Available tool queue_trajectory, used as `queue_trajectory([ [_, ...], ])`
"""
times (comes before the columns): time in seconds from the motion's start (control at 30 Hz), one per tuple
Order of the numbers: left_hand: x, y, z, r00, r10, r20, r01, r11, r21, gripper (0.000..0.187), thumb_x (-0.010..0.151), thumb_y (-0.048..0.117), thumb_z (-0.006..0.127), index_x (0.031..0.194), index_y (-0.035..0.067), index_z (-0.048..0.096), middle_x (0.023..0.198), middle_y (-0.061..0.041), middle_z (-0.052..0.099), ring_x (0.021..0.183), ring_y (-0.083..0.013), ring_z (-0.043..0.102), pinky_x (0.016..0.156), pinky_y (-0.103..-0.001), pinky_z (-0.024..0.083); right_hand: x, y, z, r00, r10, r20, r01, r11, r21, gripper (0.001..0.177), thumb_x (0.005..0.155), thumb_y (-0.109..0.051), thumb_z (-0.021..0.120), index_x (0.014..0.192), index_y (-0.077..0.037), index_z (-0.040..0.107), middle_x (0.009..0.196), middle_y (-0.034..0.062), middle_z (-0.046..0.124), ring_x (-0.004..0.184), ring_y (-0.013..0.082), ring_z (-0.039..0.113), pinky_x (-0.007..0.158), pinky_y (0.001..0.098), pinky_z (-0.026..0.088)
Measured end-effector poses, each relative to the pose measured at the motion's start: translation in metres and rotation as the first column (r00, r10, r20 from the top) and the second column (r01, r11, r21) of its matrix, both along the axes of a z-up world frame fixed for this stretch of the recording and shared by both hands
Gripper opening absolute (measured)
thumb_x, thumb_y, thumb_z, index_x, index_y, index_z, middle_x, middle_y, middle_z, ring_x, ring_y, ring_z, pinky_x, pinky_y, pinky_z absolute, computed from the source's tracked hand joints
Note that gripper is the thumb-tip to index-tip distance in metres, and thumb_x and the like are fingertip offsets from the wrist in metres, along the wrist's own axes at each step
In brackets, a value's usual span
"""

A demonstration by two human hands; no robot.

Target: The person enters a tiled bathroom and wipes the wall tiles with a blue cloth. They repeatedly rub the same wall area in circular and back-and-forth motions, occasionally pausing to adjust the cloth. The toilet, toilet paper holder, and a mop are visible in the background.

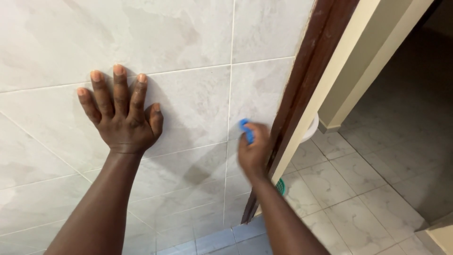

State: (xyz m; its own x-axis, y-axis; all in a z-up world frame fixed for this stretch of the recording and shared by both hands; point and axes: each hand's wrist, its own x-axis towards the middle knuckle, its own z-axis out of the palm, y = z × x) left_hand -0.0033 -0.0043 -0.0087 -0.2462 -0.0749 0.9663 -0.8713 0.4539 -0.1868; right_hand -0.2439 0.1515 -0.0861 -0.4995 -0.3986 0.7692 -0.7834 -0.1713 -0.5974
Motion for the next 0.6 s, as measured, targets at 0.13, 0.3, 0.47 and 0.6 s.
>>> queue_trajectory([
  [0.13,-0.002,-0.002,-0.002,0.999,0.041,-0.001,-0.041,0.999,0.010,0.059,0.112,0.062,0.030,0.164,0.036,0.040,0.170,0.003,0.024,0.157,-0.0245,0.008,0.130,-0.047,-0.004,-0.039,0.010,0.027,0.979,-0.171,0.110,0.172,0.985,-0.001,0.023,0.090,0.005,0.063,0.112,-0.001,0.063,0.103,0.0114,0.059,0.079,0.0183,0.059,0.069,0.0320,0.053],
  [0.3,-0.001,0.001,-0.001,0.999,0.036,0.004,-0.036,0.999,-0.008,0.057,0.113,0.060,0.030,0.164,0.035,0.038,0.170,0.002,0.023,0.157,-0.0250,0.007,0.131,-0.047,-0.004,0.000,-0.004,0.019,0.995,-0.096,0.008,0.096,0.993,-0.065,0.030,0.087,0.006,0.059,0.116,-0.002,0.056,0.112,0.0131,0.053,0.094,0.0237,0.055,0.083,0.0366,0.047],
  [0.47,0.000,0.000,0.001,0.999,0.043,0.005,-0.043,0.999,-0.010,0.057,0.114,0.062,0.030,0.164,0.036,0.038,0.170,0.003,0.024,0.157,-0.0246,0.008,0.131,-0.047,-0.004,0.036,-0.014,0.019,0.994,0.108,-0.034,-0.109,0.994,-0.018,0.027,0.083,0.011,0.060,0.108,0.000,0.061,0.106,0.0120,0.060,0.075,0.0167,0.058,0.064,0.0291,0.052],
  [0.6,0.002,0.002,0.000,0.999,0.048,0.016,-0.048,0.999,0.004,0.056,0.115,0.063,0.033,0.164,0.038,0.039,0.170,0.003,0.025,0.156,-0.0243,0.008,0.130,-0.047,-0.004,-0.006,-0.007,0.031,0.996,-0.066,-0.063,0.059,0.991,-0.117,0.024,0.089,0.007,0.059,0.112,-0.001,0.058,0.111,0.0141,0.058,0.103,0.0267,0.060,0.093,0.0389,0.051],
])
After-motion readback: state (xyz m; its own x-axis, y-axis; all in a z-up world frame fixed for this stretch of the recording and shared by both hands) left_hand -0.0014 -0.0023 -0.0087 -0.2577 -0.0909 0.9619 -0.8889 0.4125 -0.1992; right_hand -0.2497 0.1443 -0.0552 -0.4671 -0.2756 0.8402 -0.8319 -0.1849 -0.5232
